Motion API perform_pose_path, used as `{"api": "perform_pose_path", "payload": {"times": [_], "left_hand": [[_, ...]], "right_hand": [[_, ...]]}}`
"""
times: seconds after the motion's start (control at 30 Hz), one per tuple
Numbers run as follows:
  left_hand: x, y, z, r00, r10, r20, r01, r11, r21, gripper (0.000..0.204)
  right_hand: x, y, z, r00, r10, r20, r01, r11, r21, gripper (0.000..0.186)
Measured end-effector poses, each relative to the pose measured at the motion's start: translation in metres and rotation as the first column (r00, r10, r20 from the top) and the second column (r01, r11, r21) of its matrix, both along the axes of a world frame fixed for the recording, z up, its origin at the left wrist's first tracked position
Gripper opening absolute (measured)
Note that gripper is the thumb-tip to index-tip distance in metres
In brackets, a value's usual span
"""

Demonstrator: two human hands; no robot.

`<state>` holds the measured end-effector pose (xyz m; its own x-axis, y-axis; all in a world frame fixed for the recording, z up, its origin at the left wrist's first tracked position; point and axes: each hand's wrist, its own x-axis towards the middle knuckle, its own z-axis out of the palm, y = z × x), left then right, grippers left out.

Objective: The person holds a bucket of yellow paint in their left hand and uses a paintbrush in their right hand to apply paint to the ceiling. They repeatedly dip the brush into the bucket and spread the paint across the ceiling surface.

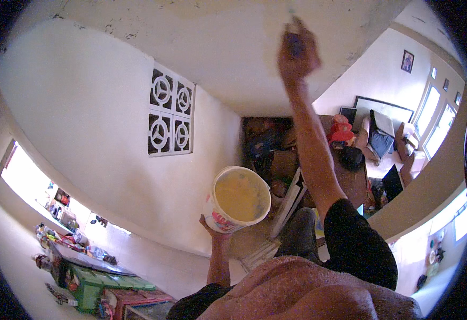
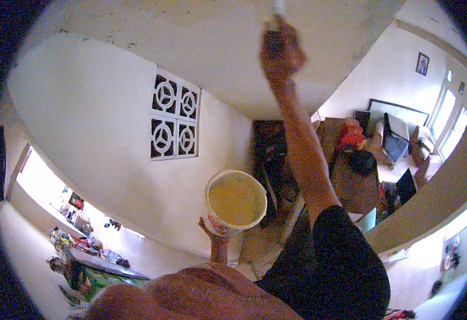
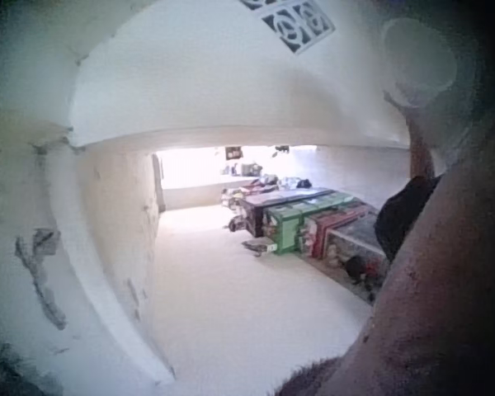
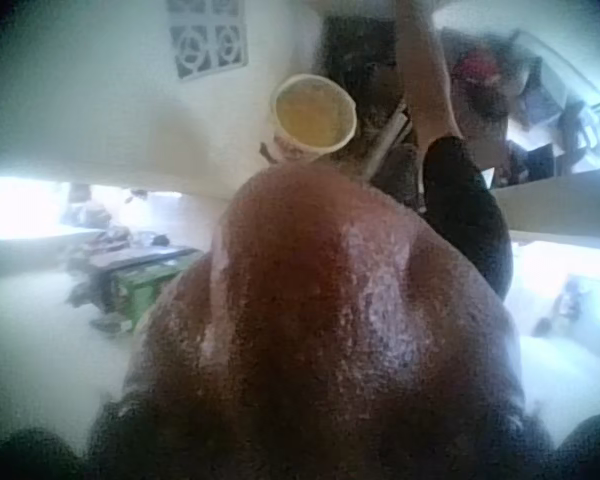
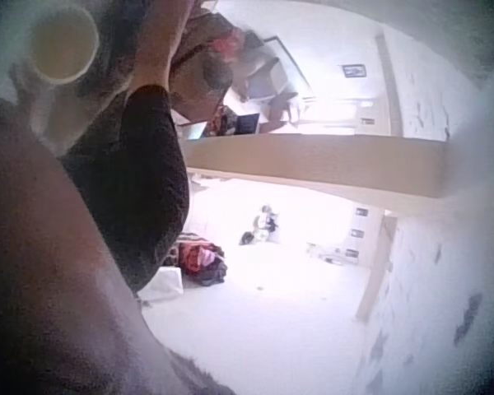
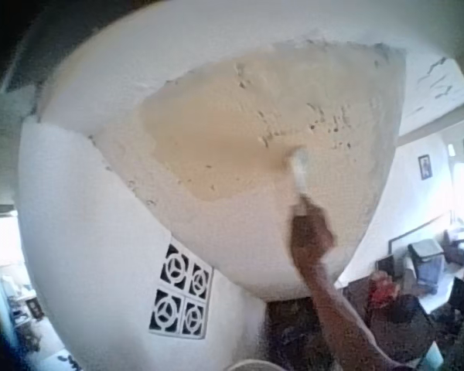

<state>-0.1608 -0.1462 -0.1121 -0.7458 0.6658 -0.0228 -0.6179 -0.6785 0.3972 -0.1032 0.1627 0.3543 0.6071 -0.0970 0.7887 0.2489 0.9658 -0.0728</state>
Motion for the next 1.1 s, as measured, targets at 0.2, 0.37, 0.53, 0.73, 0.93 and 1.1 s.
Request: {"api": "perform_pose_path", "payload": {"times": [0.2,0.37,0.53,0.73,0.93,1.1], "left_hand": [[-0.006,-0.013,-0.003,0.989,0.095,-0.109,-0.102,0.993,-0.060,0.090],[0.012,-0.018,0.025,0.999,0.026,0.029,-0.024,0.998,-0.053,0.092],[-0.016,-0.031,-0.050,0.900,0.153,-0.408,-0.144,0.988,0.052,0.086],[-0.015,-0.011,-0.050,1.000,0.022,-0.008,-0.022,0.995,-0.100,0.079],[-0.001,-0.002,-0.007,0.978,-0.189,0.084,0.177,0.976,0.126,0.085],[-0.008,0.041,0.008,0.989,-0.081,-0.126,0.062,0.987,-0.147,0.083]], "right_hand": [[-0.126,-0.074,0.003,0.889,0.222,0.399,-0.291,0.949,0.119,0.026],[-0.143,-0.088,0.006,0.799,0.240,0.552,-0.368,0.920,0.133,0.021],[-0.057,-0.013,0.014,0.888,0.216,0.407,-0.247,0.969,0.025,0.026],[0.093,0.022,-0.012,0.994,-0.062,0.085,0.054,0.994,0.092,0.012],[0.142,-0.036,-0.085,0.794,0.588,0.153,-0.480,0.762,-0.434,0.019],[0.174,-0.078,-0.149,0.454,0.879,0.147,-0.432,0.361,-0.827,0.015]]}}
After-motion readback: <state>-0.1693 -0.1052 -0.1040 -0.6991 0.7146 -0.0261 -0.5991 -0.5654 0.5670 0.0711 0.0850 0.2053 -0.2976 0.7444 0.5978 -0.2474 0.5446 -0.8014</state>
